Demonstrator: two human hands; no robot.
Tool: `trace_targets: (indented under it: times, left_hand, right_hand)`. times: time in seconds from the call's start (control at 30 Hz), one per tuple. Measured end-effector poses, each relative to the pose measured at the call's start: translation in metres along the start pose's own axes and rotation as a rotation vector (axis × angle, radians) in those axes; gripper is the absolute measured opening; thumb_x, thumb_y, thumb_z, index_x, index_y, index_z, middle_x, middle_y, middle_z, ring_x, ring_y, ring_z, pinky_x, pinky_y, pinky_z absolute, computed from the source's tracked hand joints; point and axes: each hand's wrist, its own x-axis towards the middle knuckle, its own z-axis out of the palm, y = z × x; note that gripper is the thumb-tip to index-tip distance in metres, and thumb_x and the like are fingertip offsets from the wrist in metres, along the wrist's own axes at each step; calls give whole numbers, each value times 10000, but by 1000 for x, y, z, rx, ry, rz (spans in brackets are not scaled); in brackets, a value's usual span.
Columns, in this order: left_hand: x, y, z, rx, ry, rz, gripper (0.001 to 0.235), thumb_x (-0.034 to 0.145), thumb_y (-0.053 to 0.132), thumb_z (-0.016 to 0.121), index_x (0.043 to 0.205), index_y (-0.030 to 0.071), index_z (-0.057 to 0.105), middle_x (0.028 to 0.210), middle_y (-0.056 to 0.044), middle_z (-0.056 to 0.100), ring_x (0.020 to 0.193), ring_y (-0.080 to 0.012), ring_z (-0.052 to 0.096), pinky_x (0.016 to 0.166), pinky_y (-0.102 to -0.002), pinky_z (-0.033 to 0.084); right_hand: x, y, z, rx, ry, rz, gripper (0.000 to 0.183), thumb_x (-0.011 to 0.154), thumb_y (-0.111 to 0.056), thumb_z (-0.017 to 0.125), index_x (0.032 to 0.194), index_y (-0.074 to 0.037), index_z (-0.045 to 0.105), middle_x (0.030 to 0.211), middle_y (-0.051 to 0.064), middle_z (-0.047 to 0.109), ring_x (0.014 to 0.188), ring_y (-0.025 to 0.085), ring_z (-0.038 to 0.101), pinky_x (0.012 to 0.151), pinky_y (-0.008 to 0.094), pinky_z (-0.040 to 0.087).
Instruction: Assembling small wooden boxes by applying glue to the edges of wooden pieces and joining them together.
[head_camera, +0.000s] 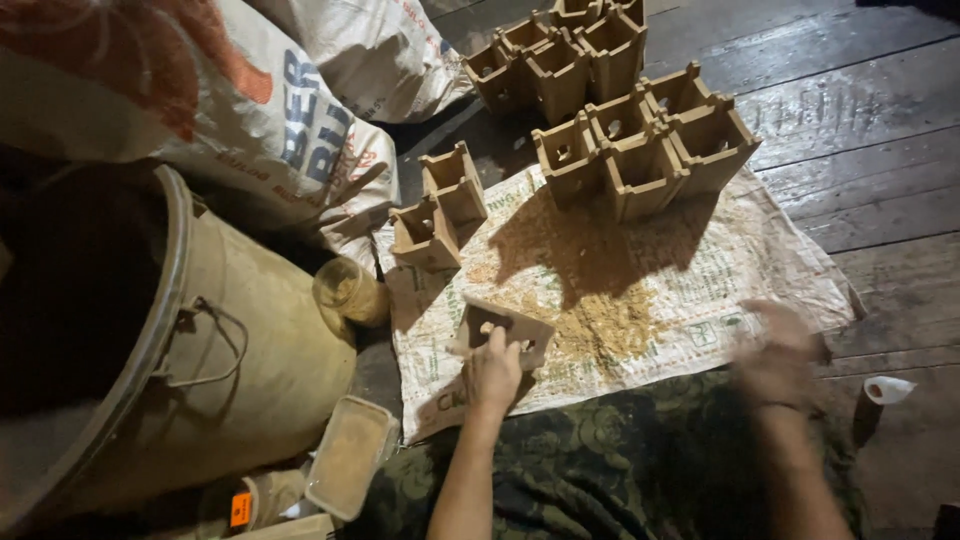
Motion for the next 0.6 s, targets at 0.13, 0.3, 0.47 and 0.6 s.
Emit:
trace_targets:
  times: [0.13, 0.3, 0.47, 0.6]
  left_hand:
    - [7, -1, 11, 279, 21, 368, 161, 951, 307, 593, 1036, 170, 585, 984, -64, 761, 1014, -227, 733, 1039, -387, 460]
    - [5, -13, 39, 331, 4, 590, 250, 909, 229, 644, 1152, 181, 608, 985, -43, 760, 988, -218, 736, 1145, -399, 372]
    - [-2, -9, 44, 138, 187, 706, 131, 901, 145, 698, 1013, 89, 660, 847, -37, 690, 782, -250, 667, 962, -440, 410]
    - [7, -8, 63, 121, 189, 639, 207, 941, 307, 727, 943, 102, 691, 805, -31, 698, 722, -253, 667, 933, -475, 429]
  right_hand:
    - [-15, -8, 115, 13, -234, -236, 387, 746, -361, 823, 1120, -371, 721, 1183, -77, 661, 1195, 232, 622, 998, 370, 517]
    - [-18, 0, 169, -211, -428, -195, 298, 809, -511, 746, 1097, -459, 693, 1127, -76, 608, 1057, 280, 645, 809, 405, 613]
    - [-10, -21, 150, -293, -424, -266, 262, 887, -529, 595, 1112, -432, 686, 1240, 9, 638, 1031, 335, 554, 748, 441, 503]
    - [-9, -23, 157, -307, -398, -329, 360, 835, -336, 616, 1163, -481, 645, 1313, -39, 599, 1091, 283, 535, 815, 439, 495]
